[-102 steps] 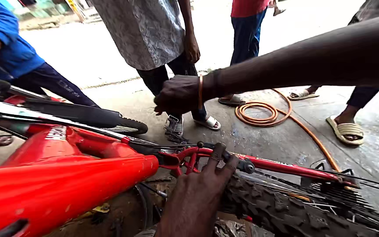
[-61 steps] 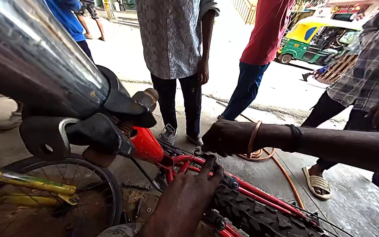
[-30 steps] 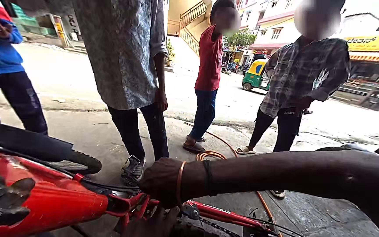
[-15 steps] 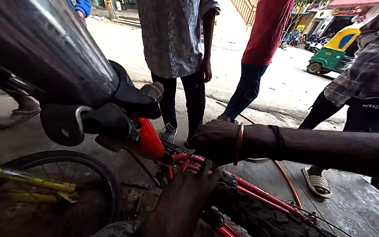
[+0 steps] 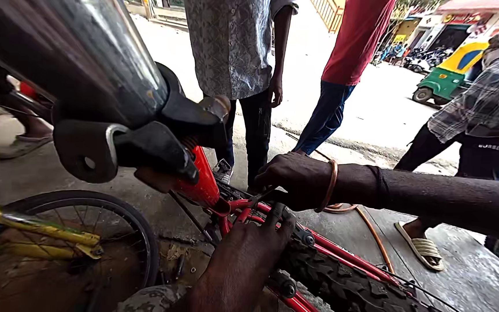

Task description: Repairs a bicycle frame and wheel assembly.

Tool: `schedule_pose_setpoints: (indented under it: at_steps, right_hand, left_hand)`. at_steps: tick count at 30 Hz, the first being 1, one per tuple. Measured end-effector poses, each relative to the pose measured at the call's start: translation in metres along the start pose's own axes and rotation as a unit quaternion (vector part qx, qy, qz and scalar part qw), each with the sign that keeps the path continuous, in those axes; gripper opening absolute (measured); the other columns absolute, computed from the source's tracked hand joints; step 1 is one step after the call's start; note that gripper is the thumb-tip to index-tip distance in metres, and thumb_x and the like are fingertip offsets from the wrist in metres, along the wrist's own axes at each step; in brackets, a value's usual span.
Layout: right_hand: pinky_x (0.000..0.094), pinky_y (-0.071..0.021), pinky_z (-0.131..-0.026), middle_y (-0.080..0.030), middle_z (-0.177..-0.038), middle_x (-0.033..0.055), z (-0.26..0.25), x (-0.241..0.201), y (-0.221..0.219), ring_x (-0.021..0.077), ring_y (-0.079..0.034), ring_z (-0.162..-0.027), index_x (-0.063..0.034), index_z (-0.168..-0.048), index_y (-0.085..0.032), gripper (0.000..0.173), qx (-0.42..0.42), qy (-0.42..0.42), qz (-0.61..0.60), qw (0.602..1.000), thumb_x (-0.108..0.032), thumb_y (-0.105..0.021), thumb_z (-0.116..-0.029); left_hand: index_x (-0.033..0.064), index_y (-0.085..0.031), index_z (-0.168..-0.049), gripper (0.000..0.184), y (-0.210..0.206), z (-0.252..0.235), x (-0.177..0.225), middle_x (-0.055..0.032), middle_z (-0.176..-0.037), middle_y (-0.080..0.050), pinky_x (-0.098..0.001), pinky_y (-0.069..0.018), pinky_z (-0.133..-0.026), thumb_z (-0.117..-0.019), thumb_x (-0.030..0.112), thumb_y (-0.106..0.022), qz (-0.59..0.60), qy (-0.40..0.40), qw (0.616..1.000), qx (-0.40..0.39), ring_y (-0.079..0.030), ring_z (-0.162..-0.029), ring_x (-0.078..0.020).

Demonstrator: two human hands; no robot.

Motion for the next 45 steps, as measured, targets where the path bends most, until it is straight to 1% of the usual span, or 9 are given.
schedule_pose_setpoints:
  at_steps: [5, 9, 13, 18, 23, 27, 30, 34, 45]
  right_hand:
    - [0.0434, -0.0514, -0.062, -0.067, -0.082, 0.0033, -0.003, -0.006, -0.001, 0.0207, -0.067, -0.075, -0.0123, -0.09, -0.07, 0.003, -0.018, 0.011, 0.034, 0.999, -0.013, -0.073, -0.0887]
    - [0.0423, -0.0525, -0.063, -0.069, -0.083, 0.0009, 0.001, 0.0, -0.005, 0.0178, -0.067, -0.076, -0.0143, -0.094, -0.072, 0.006, 0.01, 0.015, 0.009, 1.0, -0.019, -0.073, -0.0902]
    - [0.0281, -0.0467, -0.051, -0.062, -0.069, -0.002, 0.014, 0.013, 0.018, 0.007, -0.056, -0.057, -0.0086, -0.087, -0.069, 0.008, 0.108, 0.049, -0.126, 0.985, -0.015, -0.07, -0.0908]
    - [0.0163, -0.0554, -0.065, -0.068, -0.084, -0.005, 0.038, 0.004, 0.052, -0.0011, -0.064, -0.073, -0.0074, -0.104, -0.07, 0.018, 0.162, 0.076, -0.17, 0.969, -0.015, -0.054, -0.1047]
    - [0.0222, -0.0481, -0.052, -0.062, -0.067, -0.0019, 0.037, 0.032, -0.007, 0.0037, -0.058, -0.057, -0.0063, -0.087, -0.071, 0.021, 0.037, -0.009, -0.251, 0.967, -0.016, -0.06, -0.1025]
    - [0.0211, -0.0415, -0.051, -0.053, -0.066, -0.0014, 0.034, 0.047, -0.024, 0.005, -0.051, -0.056, -0.0057, -0.09, -0.062, 0.026, 0.087, -0.036, -0.342, 0.935, -0.022, -0.05, -0.1071]
    - [0.0214, -0.0432, -0.051, -0.057, -0.065, 0.0007, 0.026, 0.046, -0.031, 0.006, -0.053, -0.055, -0.0036, -0.092, -0.065, 0.019, 0.101, -0.063, -0.406, 0.906, -0.02, -0.062, -0.1016]
    - [0.0236, -0.051, -0.055, -0.066, -0.073, 0.002, 0.014, 0.032, -0.032, 0.0062, -0.06, -0.061, -0.0027, -0.104, -0.07, 0.015, 0.092, -0.031, -0.377, 0.921, -0.011, -0.071, -0.0915]
    - [0.0223, -0.0459, -0.056, -0.067, -0.074, 0.004, -0.015, 0.017, 0.001, 0.0041, -0.057, -0.06, 0.0009, -0.094, -0.075, 0.007, 0.067, 0.084, -0.282, 0.953, -0.005, -0.072, -0.0904]
  left_hand:
    - [0.0208, -0.033, -0.162, 0.103, 0.0, 0.0, 0.0, -0.0142, -0.159, -0.041, -0.0477, -0.0565, -0.065, -0.0727, -0.008, -0.077, -0.002, 0.0, 1.0, 0.0, -0.069, -0.085, -0.0362]
    - [0.0212, -0.031, -0.163, 0.104, 0.001, 0.0, 0.0, -0.0152, -0.158, -0.042, -0.0481, -0.0562, -0.065, -0.0731, -0.008, -0.076, 0.0, -0.001, 1.0, -0.006, -0.069, -0.085, -0.0372]
    - [0.0222, -0.031, -0.163, 0.11, 0.0, -0.001, -0.001, -0.0115, -0.163, -0.036, -0.0466, -0.0564, -0.064, -0.0687, -0.004, -0.081, 0.005, -0.002, 1.0, 0.008, -0.07, -0.081, -0.0342]
    - [0.0236, -0.041, -0.159, 0.107, -0.006, -0.001, -0.002, -0.0098, -0.157, -0.045, -0.0417, -0.0544, -0.057, -0.0644, -0.004, -0.084, 0.009, -0.011, 0.997, 0.077, -0.067, -0.069, -0.0281]
    - [0.0227, -0.036, -0.161, 0.102, -0.002, -0.002, 0.001, -0.0139, -0.156, -0.046, -0.0443, -0.0535, -0.057, -0.0726, -0.003, -0.079, -0.015, 0.005, 0.999, 0.034, -0.068, -0.071, -0.0317]
    - [0.0232, -0.034, -0.162, 0.109, 0.0, -0.001, 0.001, -0.0116, -0.158, -0.044, -0.0437, -0.053, -0.056, -0.0676, 0.0, -0.084, -0.018, 0.005, 0.999, 0.032, -0.067, -0.067, -0.0301]
    - [0.0242, -0.034, -0.161, 0.116, -0.001, 0.001, 0.001, -0.0117, -0.156, -0.047, -0.0438, -0.053, -0.054, -0.0615, 0.004, -0.089, -0.018, 0.006, 0.999, 0.041, -0.067, -0.065, -0.0297]
    - [0.022, -0.034, -0.161, 0.117, 0.001, 0.002, 0.002, -0.0114, -0.158, -0.045, -0.0438, -0.0527, -0.054, -0.0604, 0.008, -0.091, -0.027, 0.015, 0.999, 0.03, -0.067, -0.065, -0.0294]
    - [0.0173, -0.032, -0.163, 0.097, 0.003, 0.006, 0.004, -0.0074, -0.168, -0.032, -0.0447, -0.0545, -0.057, -0.0788, 0.008, -0.08, -0.019, 0.037, 0.999, 0.014, -0.069, -0.067, -0.0282]
Point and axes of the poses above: each hand's wrist, its own z-axis away from the middle knuckle, its own y-axis out of the back of the hand, x = y × z, the point moved 3 cm from there along -z, towards the middle knuckle
